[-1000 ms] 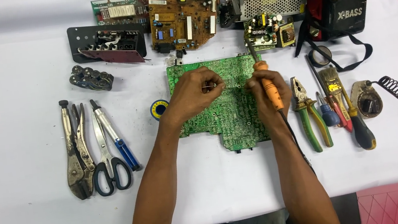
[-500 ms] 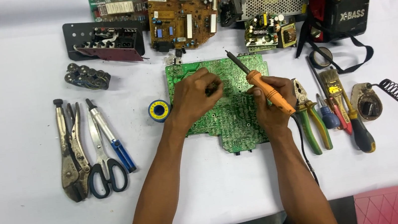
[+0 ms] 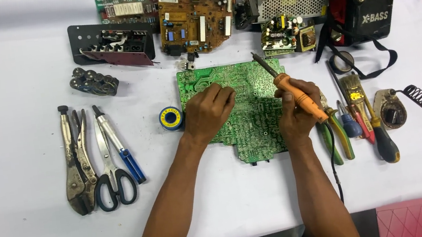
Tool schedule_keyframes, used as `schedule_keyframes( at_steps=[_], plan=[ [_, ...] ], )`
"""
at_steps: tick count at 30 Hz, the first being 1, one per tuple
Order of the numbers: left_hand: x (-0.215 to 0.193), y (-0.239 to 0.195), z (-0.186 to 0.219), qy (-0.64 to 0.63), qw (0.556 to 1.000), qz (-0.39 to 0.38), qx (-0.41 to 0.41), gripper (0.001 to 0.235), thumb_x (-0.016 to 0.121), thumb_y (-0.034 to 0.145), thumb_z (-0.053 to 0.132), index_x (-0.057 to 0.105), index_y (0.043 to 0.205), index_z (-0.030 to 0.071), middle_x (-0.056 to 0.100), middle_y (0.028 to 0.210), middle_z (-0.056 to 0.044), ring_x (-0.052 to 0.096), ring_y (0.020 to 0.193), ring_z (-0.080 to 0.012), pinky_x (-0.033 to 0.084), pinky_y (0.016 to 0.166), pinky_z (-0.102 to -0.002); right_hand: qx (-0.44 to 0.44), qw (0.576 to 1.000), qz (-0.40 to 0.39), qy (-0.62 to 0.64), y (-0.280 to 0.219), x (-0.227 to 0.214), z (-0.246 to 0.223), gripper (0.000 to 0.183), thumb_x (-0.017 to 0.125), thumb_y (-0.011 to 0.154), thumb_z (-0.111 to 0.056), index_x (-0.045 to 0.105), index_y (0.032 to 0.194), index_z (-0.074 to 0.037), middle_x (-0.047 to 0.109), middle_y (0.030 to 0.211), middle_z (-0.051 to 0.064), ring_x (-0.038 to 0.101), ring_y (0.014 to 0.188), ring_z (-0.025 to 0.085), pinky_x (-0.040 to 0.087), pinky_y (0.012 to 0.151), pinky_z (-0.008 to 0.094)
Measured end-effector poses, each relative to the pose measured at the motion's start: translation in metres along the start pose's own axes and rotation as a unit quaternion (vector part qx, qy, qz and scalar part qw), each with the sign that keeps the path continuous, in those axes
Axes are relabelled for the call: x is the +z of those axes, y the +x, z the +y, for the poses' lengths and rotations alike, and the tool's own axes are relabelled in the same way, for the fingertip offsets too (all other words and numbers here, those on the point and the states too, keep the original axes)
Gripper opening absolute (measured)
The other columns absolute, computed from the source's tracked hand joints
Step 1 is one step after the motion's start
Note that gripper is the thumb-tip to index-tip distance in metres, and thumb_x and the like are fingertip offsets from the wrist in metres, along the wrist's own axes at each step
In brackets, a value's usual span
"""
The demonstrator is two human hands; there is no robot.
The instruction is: The person solders a green circuit board using a soldering iron and solder wire. They hold the board steady with one hand while applying heat and solder with the other, working on multiple points across the board.
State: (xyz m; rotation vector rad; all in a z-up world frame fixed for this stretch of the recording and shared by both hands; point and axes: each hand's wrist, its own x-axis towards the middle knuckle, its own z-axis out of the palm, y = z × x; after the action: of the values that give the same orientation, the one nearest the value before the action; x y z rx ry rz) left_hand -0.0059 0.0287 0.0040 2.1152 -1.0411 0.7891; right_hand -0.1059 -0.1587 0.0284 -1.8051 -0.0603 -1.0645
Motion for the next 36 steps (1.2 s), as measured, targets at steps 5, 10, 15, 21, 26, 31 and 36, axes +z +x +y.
schedule_keyframes(
  at_steps=[5,10,15,21,26,31,36],
  plan=[
    [0.003,-0.003,-0.001,0.018,1.000,0.011,0.020,0.006,0.073,0.094,0.018,0.069,0.090,0.014,0.054,0.076,0.002,0.061,0.052,-0.0139,0.052,0.048,-0.026,-0.006,1.000,0.007,0.000,0.009,-0.002,-0.007,0.034,0.048,0.112,-0.027,0.051,0.118,0.007,0.063,0.094,0.018,0.072,0.075,0.027,0.060,0.071,0.040],
    [0.002,-0.003,0.000,0.017,1.000,0.010,0.025,0.008,0.074,0.092,0.018,0.068,0.090,0.014,0.053,0.076,0.002,0.060,0.049,-0.0144,0.052,0.046,-0.027,-0.003,0.998,0.009,-0.056,0.003,-0.002,-0.022,0.043,0.049,0.110,-0.035,0.056,0.110,0.007,0.056,0.071,0.005,0.056,0.061,0.012,0.050,0.061,0.029],
    [-0.010,0.006,0.003,-0.037,0.999,-0.031,-0.004,0.008,0.075,0.087,0.013,0.068,0.088,0.014,0.055,0.076,0.002,0.061,0.047,-0.0173,0.052,0.045,-0.028,-0.021,0.998,0.051,-0.013,-0.009,-0.013,0.005,0.039,0.048,0.111,-0.033,0.056,0.108,0.005,0.060,0.073,0.008,0.067,0.063,0.021,0.058,0.065,0.035],
    [-0.010,0.005,0.004,-0.035,0.999,-0.037,-0.004,0.009,0.076,0.087,0.016,0.067,0.087,0.015,0.055,0.077,0.003,0.060,0.046,-0.0153,0.052,0.046,-0.026,-0.027,0.999,-0.013,-0.043,-0.011,-0.008,-0.005,0.036,0.058,0.106,-0.032,0.063,0.104,0.004,0.059,0.071,0.005,0.060,0.056,0.013,0.052,0.059,0.031],
    [-0.005,0.002,0.001,-0.037,0.998,-0.047,-0.007,0.008,0.075,0.088,0.015,0.067,0.089,0.016,0.055,0.079,0.004,0.060,0.045,-0.0152,0.052,0.046,-0.025,-0.039,0.998,-0.029,-0.038,-0.024,-0.025,0.021,0.035,0.059,0.106,-0.031,0.065,0.102,0.003,0.063,0.074,0.009,0.064,0.060,0.019,0.052,0.060,0.032],
    [-0.006,0.002,0.002,-0.045,0.998,-0.053,-0.008,0.008,0.075,0.089,0.015,0.067,0.090,0.015,0.055,0.079,0.002,0.060,0.045,-0.0168,0.053,0.046,-0.027,-0.040,0.997,-0.038,-0.049,-0.026,-0.030,0.026,0.034,0.061,0.105,-0.030,0.066,0.102,0.003,0.065,0.076,0.011,0.066,0.062,0.022,0.053,0.061,0.033],
    [0.001,-0.002,-0.003,-0.036,0.998,-0.051,-0.006,0.008,0.075,0.089,0.018,0.067,0.089,0.017,0.054,0.079,0.004,0.058,0.043,-0.0141,0.052,0.045,-0.025,-0.035,0.997,-0.037,-0.053,-0.029,-0.030,0.028,0.031,0.061,0.106,-0.028,0.067,0.101,0.002,0.066,0.077,0.011,0.066,0.063,0.023,0.052,0.062,0.034]
  ],
)
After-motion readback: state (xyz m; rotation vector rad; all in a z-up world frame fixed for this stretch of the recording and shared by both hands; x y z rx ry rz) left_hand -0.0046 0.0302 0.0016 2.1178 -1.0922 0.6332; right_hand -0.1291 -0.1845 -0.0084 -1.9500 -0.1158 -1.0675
